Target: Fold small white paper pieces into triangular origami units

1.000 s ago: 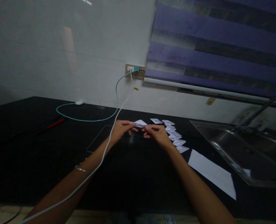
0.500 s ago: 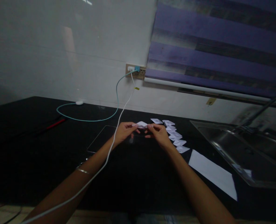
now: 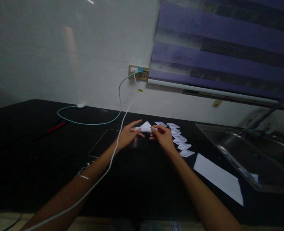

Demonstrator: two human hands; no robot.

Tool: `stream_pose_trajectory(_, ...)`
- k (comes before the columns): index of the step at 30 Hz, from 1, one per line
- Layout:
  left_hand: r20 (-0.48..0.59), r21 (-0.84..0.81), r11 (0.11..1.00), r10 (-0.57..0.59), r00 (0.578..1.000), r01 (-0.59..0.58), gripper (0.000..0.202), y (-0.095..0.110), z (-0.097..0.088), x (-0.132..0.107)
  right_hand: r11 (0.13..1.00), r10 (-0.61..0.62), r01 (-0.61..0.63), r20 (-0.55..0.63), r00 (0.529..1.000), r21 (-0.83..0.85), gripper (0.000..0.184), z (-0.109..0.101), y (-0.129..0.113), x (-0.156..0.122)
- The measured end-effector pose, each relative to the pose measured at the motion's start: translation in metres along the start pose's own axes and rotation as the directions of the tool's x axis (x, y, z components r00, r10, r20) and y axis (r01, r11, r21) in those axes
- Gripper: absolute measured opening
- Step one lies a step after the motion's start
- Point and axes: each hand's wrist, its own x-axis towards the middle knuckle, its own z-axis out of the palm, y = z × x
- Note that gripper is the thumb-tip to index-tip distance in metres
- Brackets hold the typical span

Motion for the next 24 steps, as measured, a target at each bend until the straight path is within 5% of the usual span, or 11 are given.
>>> stream_pose_trajectory(11,-0.102,-0.012,1.0,-0.007,0.995,0.005,0.05,0.005,0.006,-0.002,0.993,0.027,-0.025,-0.022,0.999,0.114,0.041,0.004,-0.002,-0.002)
stream_pose_trajectory(15,0.024,0.094,0.995,-0.047,0.999,0.044,0.022,0.002,0.011,-0.002,0.995,0.026,-0.023,-0.028,0.999,0.098,0.038,0.01,-0.003,-0.006)
stream_pose_trajectory(24,0.108,0.221,0.975,-0.005,0.994,-0.019,0.056,0.003,0.013,-0.005,0.991,0.061,-0.061,0.006,0.998,0.118,0.033,0.018,-0.003,-0.01)
